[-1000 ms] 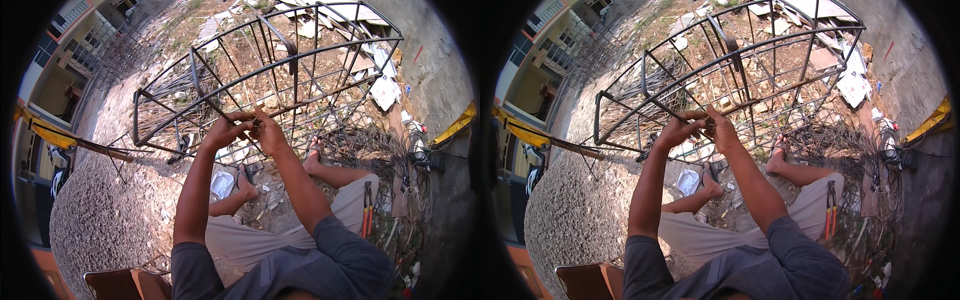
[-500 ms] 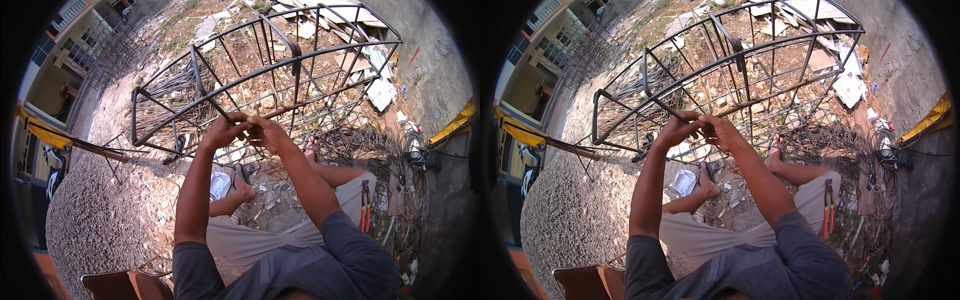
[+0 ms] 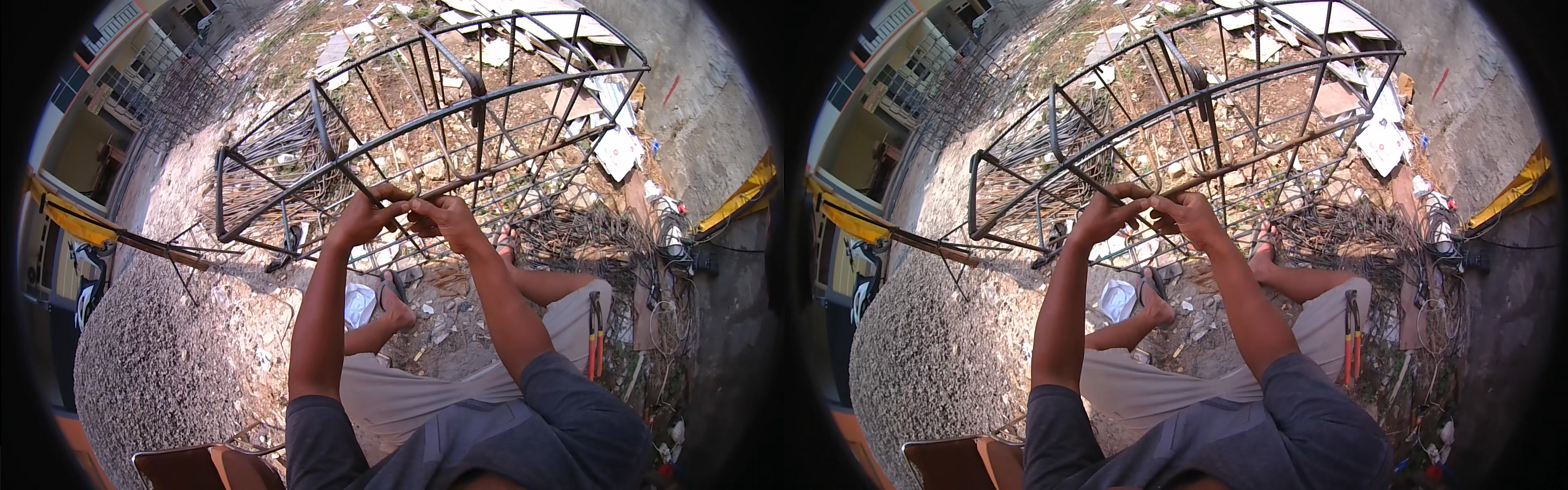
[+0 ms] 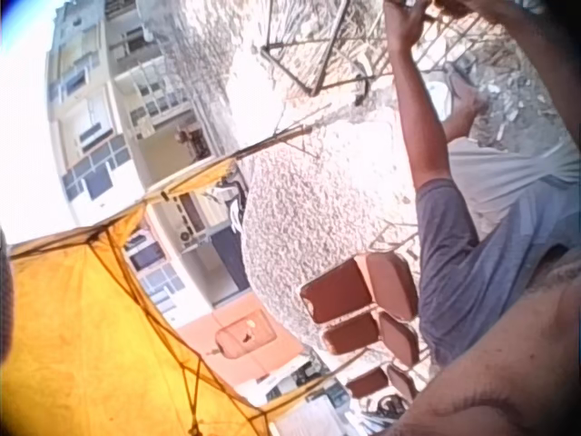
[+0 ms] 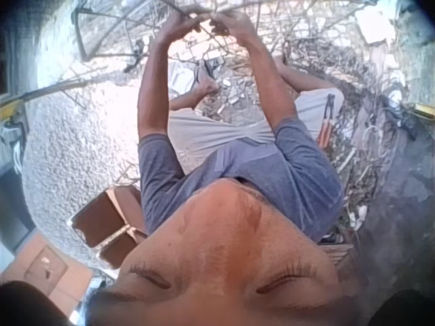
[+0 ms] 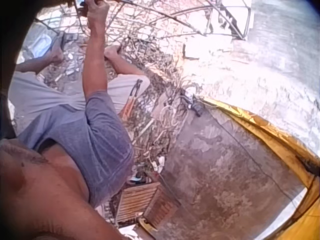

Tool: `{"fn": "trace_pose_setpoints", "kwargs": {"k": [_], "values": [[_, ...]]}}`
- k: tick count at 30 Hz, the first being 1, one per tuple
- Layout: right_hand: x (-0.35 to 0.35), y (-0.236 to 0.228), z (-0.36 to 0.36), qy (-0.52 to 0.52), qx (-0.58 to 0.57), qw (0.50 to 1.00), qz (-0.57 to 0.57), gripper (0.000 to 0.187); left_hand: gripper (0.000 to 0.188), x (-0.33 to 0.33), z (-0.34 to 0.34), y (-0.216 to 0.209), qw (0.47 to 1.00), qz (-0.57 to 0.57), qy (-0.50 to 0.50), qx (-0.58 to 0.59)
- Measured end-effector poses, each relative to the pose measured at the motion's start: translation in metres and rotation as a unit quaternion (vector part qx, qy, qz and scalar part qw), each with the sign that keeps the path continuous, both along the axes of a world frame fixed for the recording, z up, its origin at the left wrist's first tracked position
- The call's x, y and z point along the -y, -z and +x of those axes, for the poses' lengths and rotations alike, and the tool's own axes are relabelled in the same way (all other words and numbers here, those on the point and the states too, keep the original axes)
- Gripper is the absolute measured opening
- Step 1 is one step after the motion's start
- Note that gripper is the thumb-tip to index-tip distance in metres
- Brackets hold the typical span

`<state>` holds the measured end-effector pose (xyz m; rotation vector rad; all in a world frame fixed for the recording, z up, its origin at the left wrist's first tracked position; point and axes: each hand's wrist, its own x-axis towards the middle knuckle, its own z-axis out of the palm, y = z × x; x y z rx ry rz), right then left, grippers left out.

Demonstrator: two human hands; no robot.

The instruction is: The person sits on the ground and uses pliers to bend and secure metal rods into a rectangular frame structure. They repeatedly adjust the joints and bend the wire to fit the frame components together.

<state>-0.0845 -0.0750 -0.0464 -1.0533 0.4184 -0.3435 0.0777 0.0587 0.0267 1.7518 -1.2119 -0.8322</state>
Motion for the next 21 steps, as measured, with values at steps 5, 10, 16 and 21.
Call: {"fn": "trace_pose_setpoints", "kwargs": {"k": [5, 10, 16, 21], "values": [[-0.006, -0.004, -0.002, 0.044, -0.024, 0.998, -0.028, 0.042, 0.030, 0.003, 0.001, 0.003, 1.000, -0.002, -0.003, -0.001], [-0.035, 0.021, -0.039, 0.123, -0.078, 0.966, -0.211, 0.033, 0.028, 0.005, -0.001, 0.003, 1.000, 0.000, 0.000, -0.008], [-0.055, -0.057, -0.044, 0.133, -0.143, 0.874, -0.444, 0.016, 0.027, 0.001, 0.002, 0.012, 1.000, -0.026, -0.003, -0.002], [-0.033, -0.084, -0.018, 0.104, -0.132, 0.814, -0.557, 0.017, 0.025, 0.002, 0.006, 0.012, 1.000, -0.003, 0.003, -0.006]]}}
